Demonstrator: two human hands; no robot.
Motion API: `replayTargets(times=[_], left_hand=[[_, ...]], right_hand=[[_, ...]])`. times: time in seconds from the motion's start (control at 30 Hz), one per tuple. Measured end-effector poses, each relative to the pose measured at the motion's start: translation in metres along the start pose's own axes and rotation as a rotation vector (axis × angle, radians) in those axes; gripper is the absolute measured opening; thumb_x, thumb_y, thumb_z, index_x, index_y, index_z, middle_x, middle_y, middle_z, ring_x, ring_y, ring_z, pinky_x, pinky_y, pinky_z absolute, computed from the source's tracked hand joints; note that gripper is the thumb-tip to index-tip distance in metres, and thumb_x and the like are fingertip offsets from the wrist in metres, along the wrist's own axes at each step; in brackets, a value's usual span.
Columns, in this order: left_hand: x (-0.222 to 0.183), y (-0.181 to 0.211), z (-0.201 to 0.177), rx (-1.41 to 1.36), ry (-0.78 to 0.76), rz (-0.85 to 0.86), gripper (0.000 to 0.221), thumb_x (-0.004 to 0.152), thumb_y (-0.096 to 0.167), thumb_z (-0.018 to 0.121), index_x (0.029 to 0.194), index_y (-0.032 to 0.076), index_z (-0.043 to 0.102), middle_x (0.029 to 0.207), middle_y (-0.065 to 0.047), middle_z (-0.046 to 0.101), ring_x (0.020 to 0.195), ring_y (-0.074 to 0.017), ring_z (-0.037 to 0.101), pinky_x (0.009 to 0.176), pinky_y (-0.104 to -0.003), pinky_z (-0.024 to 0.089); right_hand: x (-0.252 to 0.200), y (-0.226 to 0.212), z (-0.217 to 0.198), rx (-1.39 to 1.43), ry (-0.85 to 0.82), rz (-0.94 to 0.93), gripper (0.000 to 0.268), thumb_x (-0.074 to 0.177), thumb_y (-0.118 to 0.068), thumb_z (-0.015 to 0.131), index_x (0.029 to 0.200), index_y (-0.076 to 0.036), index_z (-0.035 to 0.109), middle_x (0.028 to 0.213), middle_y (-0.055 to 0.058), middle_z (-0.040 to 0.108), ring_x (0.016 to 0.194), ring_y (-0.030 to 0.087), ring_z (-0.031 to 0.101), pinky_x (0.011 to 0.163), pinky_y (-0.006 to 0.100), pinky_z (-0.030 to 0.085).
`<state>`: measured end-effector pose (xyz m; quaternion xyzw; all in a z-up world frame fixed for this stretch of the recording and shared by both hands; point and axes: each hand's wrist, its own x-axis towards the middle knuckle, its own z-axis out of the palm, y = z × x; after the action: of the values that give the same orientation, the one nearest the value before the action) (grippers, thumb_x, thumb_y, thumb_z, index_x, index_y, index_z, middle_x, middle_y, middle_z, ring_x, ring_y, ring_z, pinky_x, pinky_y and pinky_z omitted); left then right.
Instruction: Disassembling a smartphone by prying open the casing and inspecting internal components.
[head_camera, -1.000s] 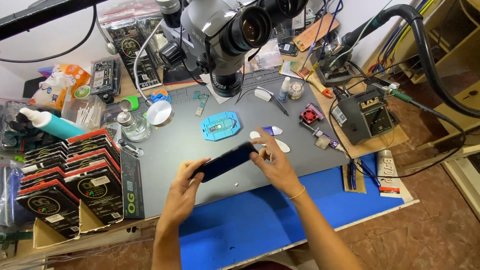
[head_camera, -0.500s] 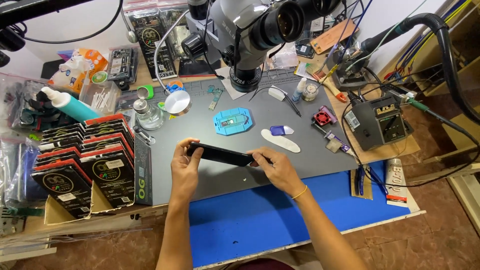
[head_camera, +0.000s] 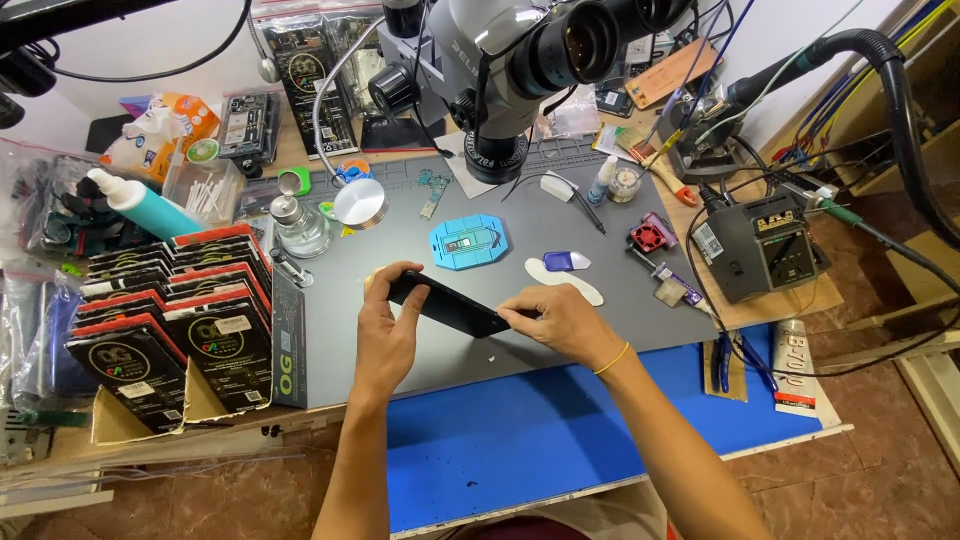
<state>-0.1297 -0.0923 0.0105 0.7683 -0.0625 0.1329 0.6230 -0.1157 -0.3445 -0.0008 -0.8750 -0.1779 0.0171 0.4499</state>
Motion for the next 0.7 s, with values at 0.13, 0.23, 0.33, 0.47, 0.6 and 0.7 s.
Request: replayTargets(times=[0.13, 0.23, 0.33, 0.47, 0.6, 0.7], left_hand=[[0.0, -0.001, -0.001, -0.008, -0.009, 0.003, 0.023, 0.105, 0.019, 0.066, 0.126, 0.013, 0.067, 0.109, -0.007, 0.063, 0.112, -0.0212, 0.059, 0.113, -0.041, 0.042], [0.001, -0.003, -0.002, -0.001, -0.009, 0.006, 0.023, 0.105, 0.02, 0.065, 0.127, 0.013, 0.067, 0.109, -0.006, 0.063, 0.113, -0.0203, 0.059, 0.113, -0.041, 0.042], [0.0, -0.003, -0.002, 0.005, -0.008, 0.005, 0.023, 0.105, 0.022, 0.066, 0.127, 0.014, 0.067, 0.109, -0.005, 0.062, 0.114, -0.0194, 0.058, 0.114, -0.04, 0.041], [0.001, 0.0, 0.0, 0.02, -0.016, -0.001, 0.024, 0.105, 0.022, 0.065, 0.128, 0.014, 0.067, 0.111, -0.007, 0.062, 0.116, -0.0215, 0.058, 0.114, -0.041, 0.04], [0.003, 0.007, 0.004, 0.036, -0.031, 0.005, 0.026, 0.106, 0.022, 0.064, 0.13, 0.015, 0.066, 0.112, -0.007, 0.063, 0.117, -0.023, 0.057, 0.115, -0.043, 0.04], [0.003, 0.008, 0.005, 0.025, -0.04, 0.004, 0.026, 0.106, 0.021, 0.063, 0.131, 0.015, 0.066, 0.113, -0.008, 0.063, 0.117, -0.023, 0.057, 0.115, -0.043, 0.04]], right_hand=[[0.004, -0.012, -0.004, -0.026, -0.005, -0.066, 0.012, 0.093, -0.017, 0.075, 0.1, -0.015, 0.085, 0.087, 0.008, 0.082, 0.081, 0.026, 0.078, 0.077, 0.036, 0.062], [0.005, -0.021, -0.008, 0.011, -0.026, -0.069, 0.015, 0.094, -0.015, 0.074, 0.103, -0.014, 0.085, 0.091, 0.01, 0.083, 0.085, 0.028, 0.078, 0.08, 0.037, 0.062], [0.006, -0.026, -0.01, 0.031, -0.063, -0.061, 0.016, 0.094, -0.013, 0.073, 0.105, -0.011, 0.085, 0.092, 0.012, 0.083, 0.086, 0.03, 0.079, 0.083, 0.039, 0.063], [0.009, -0.026, -0.014, -0.005, -0.104, -0.039, 0.017, 0.094, -0.014, 0.072, 0.104, -0.013, 0.085, 0.093, 0.011, 0.084, 0.089, 0.029, 0.079, 0.085, 0.039, 0.062], [0.013, -0.017, -0.013, -0.061, -0.143, -0.008, 0.017, 0.093, -0.016, 0.071, 0.103, -0.015, 0.085, 0.094, 0.01, 0.084, 0.092, 0.029, 0.08, 0.087, 0.04, 0.062], [0.015, -0.015, -0.012, -0.058, -0.161, 0.02, 0.019, 0.094, -0.018, 0.071, 0.105, -0.013, 0.086, 0.095, 0.013, 0.083, 0.092, 0.03, 0.08, 0.087, 0.038, 0.062]])
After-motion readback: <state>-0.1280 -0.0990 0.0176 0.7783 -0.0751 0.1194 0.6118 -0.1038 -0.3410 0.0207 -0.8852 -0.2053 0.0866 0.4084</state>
